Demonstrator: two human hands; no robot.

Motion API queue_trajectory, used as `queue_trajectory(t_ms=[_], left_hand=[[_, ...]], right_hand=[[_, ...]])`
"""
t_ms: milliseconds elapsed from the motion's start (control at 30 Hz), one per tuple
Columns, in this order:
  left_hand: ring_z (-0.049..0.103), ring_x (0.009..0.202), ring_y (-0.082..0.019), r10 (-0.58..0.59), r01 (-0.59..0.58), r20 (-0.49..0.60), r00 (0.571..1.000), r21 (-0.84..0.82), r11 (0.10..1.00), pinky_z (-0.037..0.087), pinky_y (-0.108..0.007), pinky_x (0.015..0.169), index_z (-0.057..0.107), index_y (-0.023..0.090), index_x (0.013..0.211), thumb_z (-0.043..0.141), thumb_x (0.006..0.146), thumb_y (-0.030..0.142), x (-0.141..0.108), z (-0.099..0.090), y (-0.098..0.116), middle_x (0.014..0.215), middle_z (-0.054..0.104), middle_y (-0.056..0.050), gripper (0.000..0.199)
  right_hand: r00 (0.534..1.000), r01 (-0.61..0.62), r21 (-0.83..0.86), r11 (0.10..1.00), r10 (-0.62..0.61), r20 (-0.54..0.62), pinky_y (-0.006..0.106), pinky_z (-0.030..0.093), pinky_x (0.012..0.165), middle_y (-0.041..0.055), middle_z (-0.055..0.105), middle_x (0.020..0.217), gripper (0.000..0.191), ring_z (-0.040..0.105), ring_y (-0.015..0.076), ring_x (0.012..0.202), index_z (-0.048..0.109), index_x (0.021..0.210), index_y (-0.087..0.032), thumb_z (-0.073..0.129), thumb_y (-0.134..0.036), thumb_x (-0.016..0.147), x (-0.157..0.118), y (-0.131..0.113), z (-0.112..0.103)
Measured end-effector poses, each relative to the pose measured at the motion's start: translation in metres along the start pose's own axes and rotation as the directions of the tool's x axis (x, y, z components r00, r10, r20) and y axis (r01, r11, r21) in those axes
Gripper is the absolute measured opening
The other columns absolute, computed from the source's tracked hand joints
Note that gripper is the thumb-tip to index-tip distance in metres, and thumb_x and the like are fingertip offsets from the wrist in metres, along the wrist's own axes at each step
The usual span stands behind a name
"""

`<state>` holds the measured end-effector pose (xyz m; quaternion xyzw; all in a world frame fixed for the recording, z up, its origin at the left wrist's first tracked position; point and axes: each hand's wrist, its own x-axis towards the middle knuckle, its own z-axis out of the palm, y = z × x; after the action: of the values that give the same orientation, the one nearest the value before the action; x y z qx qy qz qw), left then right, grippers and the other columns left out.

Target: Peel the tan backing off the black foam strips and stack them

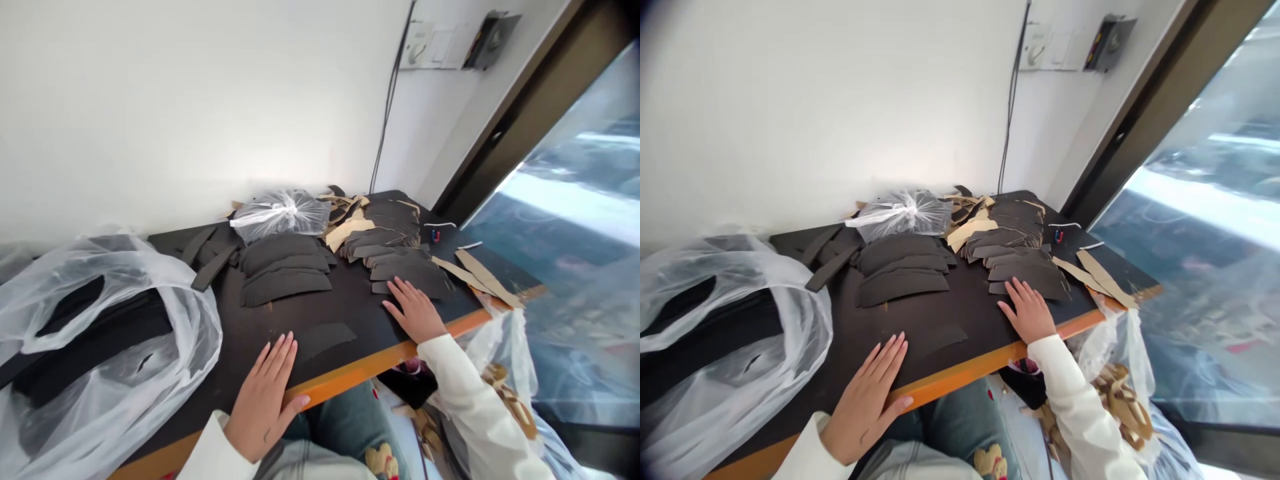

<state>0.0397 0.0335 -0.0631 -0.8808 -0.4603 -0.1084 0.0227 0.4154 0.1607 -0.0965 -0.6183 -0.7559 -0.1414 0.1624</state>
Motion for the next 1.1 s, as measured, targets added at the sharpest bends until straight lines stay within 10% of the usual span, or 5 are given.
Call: queue_trajectory(t_ms=[267,533,700,900,1100], left_hand=[[0.037,0.14,-0.029,0.006,-0.006,-0.004,1.0,-0.029,1.0,0.04,-0.048,0.11,0.008,0.015,0.155,0.047,0.093,0.053,0.002,0.004,-0.004,0.154,0.034,-0.015,0.082],[0.053,0.125,-0.028,-0.18,0.119,-0.16,0.971,-0.33,0.936,0.042,-0.049,0.105,0.062,0.025,0.121,0.049,0.095,0.03,0.011,-0.023,0.017,0.133,0.058,-0.009,0.029],[0.059,0.068,-0.013,-0.357,0.301,0.104,0.928,-0.773,0.559,0.05,-0.026,0.064,0.068,0.02,0.08,0.053,0.093,0.033,0.023,-0.043,0.045,0.082,0.064,-0.003,0.023],[0.053,0.057,-0.011,-0.296,0.518,0.499,0.815,-0.855,-0.017,0.041,-0.02,0.048,0.069,0.016,0.081,0.067,0.08,0.047,0.037,-0.042,0.056,0.067,0.061,-0.002,0.031],[0.046,0.051,-0.009,-0.273,0.505,0.535,0.799,-0.845,-0.176,0.038,-0.02,0.046,0.062,0.015,0.074,0.069,0.075,0.051,0.033,-0.043,0.045,0.057,0.053,0.002,0.036]], right_hand=[[0.977,0.168,0.021,0.986,-0.163,-0.138,0.028,0.052,0.08,0.0003,0.075,0.1,0.024,0.068,0.0157,0.086,0.074,0.102,-0.023,0.052,-0.029,0.096,-0.053,-0.025,-0.054],[0.919,0.394,0.328,0.858,-0.372,-0.131,0.035,0.055,0.081,0.0086,0.072,0.099,0.036,0.065,0.0199,0.09,0.071,0.111,-0.02,0.062,-0.047,0.087,-0.079,-0.047,-0.069],[0.899,0.416,0.377,0.828,-0.313,-0.305,0.03,0.055,0.073,0.0029,0.074,0.089,0.022,0.063,0.0161,0.082,0.072,0.104,-0.022,0.059,-0.013,0.088,-0.089,-0.08,-0.082],[0.84,0.392,0.423,0.817,-0.13,-0.527,0.028,0.057,0.07,-0.0001,0.074,0.082,0.033,0.065,0.0153,0.08,0.074,0.099,-0.024,0.075,-0.005,0.073,-0.081,-0.125,-0.099],[0.833,0.408,0.415,0.813,-0.145,-0.534,0.031,0.059,0.076,-0.0011,0.074,0.087,0.037,0.068,0.0173,0.087,0.071,0.105,-0.028,0.073,-0.007,0.075,-0.068,-0.138,-0.097]])
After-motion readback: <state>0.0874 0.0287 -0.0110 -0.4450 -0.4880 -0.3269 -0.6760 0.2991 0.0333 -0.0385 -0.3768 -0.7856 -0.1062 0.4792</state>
